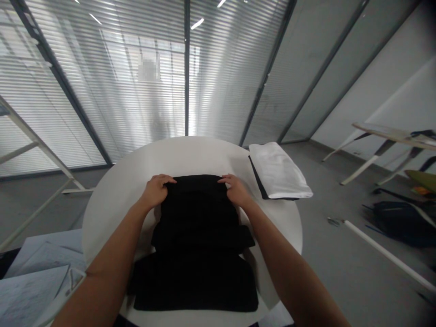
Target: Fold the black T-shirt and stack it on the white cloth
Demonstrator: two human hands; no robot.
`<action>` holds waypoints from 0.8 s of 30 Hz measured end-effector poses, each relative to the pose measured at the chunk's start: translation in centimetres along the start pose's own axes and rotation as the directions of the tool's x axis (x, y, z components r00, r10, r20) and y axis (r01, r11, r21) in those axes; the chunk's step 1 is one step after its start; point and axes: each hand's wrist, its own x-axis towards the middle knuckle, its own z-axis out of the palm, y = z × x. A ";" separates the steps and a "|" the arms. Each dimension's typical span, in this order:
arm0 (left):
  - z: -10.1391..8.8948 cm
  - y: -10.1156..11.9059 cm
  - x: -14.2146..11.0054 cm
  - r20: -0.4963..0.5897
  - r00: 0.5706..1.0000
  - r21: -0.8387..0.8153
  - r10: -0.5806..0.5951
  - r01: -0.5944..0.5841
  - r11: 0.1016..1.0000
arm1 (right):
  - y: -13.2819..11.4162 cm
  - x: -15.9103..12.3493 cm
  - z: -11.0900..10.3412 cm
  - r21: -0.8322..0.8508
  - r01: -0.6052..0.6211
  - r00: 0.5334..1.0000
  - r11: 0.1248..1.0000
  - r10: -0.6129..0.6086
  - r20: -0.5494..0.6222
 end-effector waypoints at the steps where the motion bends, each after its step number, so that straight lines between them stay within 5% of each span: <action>1: 0.0 0.3 -0.1 -0.039 0.999 0.070 -0.003 0.005 0.998 | -0.4 -0.1 -0.2 -0.047 0.008 1.000 0.999 -0.009 -0.025; 5: 0.9 2.0 -0.5 -0.129 0.990 0.183 0.061 -0.037 0.982 | -3.1 -0.6 -0.4 -0.109 0.111 0.990 0.988 -0.119 -0.070; 8: 2.1 2.7 -0.8 -0.030 0.997 0.166 0.074 -0.068 0.984 | -4.7 -1.3 0.3 -0.092 0.169 0.983 0.981 -0.161 0.087; 13: 2.7 2.0 -1.1 0.123 0.992 0.188 -0.019 -0.005 0.982 | -4.6 -1.8 1.0 -0.098 0.079 0.935 0.992 -0.040 0.353; 16: 1.9 1.5 -1.0 0.039 0.995 0.209 -0.093 0.083 0.974 | -4.1 -1.5 0.6 -0.091 0.020 0.962 0.996 0.005 0.272; 20: 0.9 0.8 -0.5 -0.179 0.936 0.132 -0.303 0.328 0.935 | -3.0 -0.6 0.4 -0.035 -0.127 0.992 0.991 0.126 -0.028; 24: 0.4 0.6 0.0 -0.100 0.867 -0.096 -0.489 0.481 0.872 | -1.2 0.2 0.8 0.150 -0.322 0.929 0.935 0.342 -0.142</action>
